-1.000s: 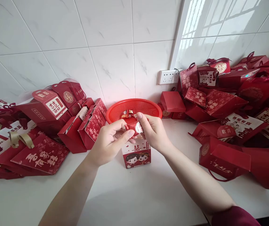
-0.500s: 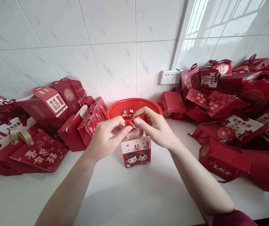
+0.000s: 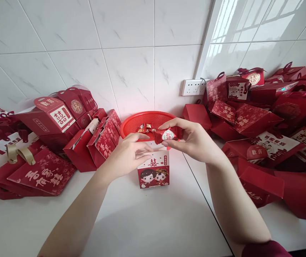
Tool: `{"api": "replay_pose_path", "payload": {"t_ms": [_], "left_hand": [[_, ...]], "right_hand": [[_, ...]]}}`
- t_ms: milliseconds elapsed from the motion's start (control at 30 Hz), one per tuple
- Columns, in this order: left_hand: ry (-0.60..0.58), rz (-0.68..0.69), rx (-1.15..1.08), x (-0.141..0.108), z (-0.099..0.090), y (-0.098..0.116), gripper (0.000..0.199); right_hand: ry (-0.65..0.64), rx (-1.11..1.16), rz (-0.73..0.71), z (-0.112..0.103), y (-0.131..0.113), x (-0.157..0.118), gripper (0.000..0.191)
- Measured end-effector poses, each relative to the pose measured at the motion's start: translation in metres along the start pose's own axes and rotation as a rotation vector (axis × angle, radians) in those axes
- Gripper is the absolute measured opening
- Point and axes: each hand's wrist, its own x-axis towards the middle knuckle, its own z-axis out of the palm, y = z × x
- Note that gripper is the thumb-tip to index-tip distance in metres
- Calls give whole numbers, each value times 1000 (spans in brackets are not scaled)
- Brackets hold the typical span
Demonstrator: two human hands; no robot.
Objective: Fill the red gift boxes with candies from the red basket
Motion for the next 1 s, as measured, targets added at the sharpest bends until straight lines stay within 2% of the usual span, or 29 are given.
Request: {"api": "replay_pose_path", "payload": {"t_ms": [67,100,233,267,333,467,567,633,767,867,1000], "left_hand": [[62,37,-122,-1,-4,8,16],[50,47,-211,-2,-6,12,15],[-216,-1,-580,-6,-14,16,18],[-239,-12,-629,-6,-14,15,19],[-174,-24,-669,-7,-13,14,22],[31,-10,-676,-5,-8,17,27],[55,12,-665,-4,-5,21,30],[69,-6,-659,-3,-1,22,33],[239,-65,-740,-1,12,22,38],[341,-65,-802,-1,21,21,42],[368,-66,-876,-1,28,22,40]], "right_hand": [[-49,-11,2,2,-6,-2,26],[-73,-19,14,3,-8,-2,27],[-177,13,64,10,-11,-3,29],[-194,65,74,12,-10,-2,29],[-175,233,113,19,-6,0,30],[-34,542,254,40,4,5,33],[39,543,282,54,8,6,47],[127,493,262,63,9,5,49],[287,403,216,76,6,2,50],[290,508,210,82,2,-1,52],[281,576,218,85,0,-2,52]]}}
